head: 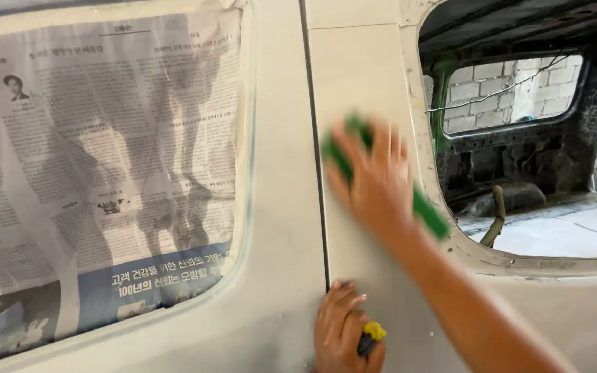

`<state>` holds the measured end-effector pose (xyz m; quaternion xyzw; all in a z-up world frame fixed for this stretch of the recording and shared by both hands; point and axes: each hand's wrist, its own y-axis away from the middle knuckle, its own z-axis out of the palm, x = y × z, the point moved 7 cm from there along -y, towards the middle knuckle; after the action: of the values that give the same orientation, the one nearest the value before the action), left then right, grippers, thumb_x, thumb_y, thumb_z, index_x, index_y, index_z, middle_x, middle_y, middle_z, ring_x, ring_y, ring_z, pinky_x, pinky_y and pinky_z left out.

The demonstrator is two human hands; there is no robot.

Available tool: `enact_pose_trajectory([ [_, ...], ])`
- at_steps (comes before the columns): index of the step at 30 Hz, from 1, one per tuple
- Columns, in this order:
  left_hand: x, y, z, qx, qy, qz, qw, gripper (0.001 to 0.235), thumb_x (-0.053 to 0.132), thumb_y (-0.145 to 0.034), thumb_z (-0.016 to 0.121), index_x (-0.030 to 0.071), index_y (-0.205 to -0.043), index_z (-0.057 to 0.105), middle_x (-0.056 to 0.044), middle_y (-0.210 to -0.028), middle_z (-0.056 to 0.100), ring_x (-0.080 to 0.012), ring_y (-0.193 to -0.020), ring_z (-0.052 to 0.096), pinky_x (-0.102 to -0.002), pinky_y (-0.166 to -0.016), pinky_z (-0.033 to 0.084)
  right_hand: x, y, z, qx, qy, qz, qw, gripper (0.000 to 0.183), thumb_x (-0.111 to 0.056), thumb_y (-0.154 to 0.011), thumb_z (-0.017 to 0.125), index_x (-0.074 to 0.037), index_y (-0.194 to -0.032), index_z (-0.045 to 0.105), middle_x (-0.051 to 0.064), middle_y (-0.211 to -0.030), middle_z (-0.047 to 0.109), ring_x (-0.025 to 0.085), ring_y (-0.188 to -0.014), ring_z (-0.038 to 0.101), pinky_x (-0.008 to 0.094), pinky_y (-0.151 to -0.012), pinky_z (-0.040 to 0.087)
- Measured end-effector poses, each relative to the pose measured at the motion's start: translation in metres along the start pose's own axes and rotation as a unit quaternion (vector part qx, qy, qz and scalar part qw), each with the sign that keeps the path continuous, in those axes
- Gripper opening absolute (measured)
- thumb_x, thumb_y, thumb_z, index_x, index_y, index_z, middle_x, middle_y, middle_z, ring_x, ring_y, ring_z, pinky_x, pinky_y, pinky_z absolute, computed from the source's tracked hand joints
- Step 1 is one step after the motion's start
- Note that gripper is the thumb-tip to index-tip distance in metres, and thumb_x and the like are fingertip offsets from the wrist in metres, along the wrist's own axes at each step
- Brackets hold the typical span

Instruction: The person uses a green sanding block to sand the surface of a white car door, focusing on the area around the window frame. They periodically wipe the surface with a yellow cloth to remove dust and debris.

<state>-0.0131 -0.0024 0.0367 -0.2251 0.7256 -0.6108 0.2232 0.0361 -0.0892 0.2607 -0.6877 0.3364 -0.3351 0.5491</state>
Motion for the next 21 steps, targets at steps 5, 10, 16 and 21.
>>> enact_pose_trajectory([
  [5, -0.010, 0.036, -0.006, 0.086, 0.045, -0.073, 0.993, 0.023, 0.012, -0.063, 0.065, 0.004, -0.083, 0.058, -0.018, -0.111, 0.062, -0.0416, -0.113, 0.066, -0.058, -0.104, 0.051, -0.021, 0.083, 0.002, -0.035, 0.007, -0.081, 0.996, 0.059, -0.040, -0.082, 0.074, -0.023, -0.136, 0.059, 0.026, -0.130, 0.047, 0.045, -0.116, 0.051, 0.061, -0.094, 0.043],
  [10, -0.022, 0.043, -0.004, 0.109, 0.061, -0.132, 0.983, 0.023, 0.008, -0.059, 0.058, 0.004, -0.081, 0.056, -0.017, -0.114, 0.060, -0.0395, -0.114, 0.065, -0.053, -0.100, 0.053, -0.007, -0.002, -0.013, 0.037, -0.007, 0.010, 0.999, 0.054, -0.033, -0.094, 0.076, -0.019, -0.144, 0.058, 0.020, -0.136, 0.049, 0.042, -0.122, 0.052, 0.058, -0.099, 0.044],
  [16, -0.006, 0.034, -0.025, 0.123, 0.099, -0.136, 0.978, 0.025, 0.005, -0.062, 0.056, 0.001, -0.087, 0.057, -0.024, -0.123, 0.056, -0.0409, -0.120, 0.059, -0.055, -0.106, 0.047, -0.038, 0.134, -0.011, 0.013, -0.014, -0.048, 0.999, 0.057, -0.033, -0.082, 0.077, -0.020, -0.135, 0.062, 0.023, -0.131, 0.051, 0.044, -0.116, 0.054, 0.058, -0.097, 0.043],
  [21, -0.016, 0.045, -0.016, 0.134, 0.100, -0.191, 0.967, 0.025, 0.006, -0.059, 0.054, 0.001, -0.084, 0.055, -0.024, -0.122, 0.057, -0.0420, -0.125, 0.059, -0.055, -0.109, 0.046, -0.010, 0.048, -0.018, 0.036, -0.009, 0.018, 0.999, 0.055, -0.031, -0.090, 0.078, -0.018, -0.141, 0.061, 0.022, -0.135, 0.053, 0.042, -0.118, 0.055, 0.056, -0.099, 0.045],
])
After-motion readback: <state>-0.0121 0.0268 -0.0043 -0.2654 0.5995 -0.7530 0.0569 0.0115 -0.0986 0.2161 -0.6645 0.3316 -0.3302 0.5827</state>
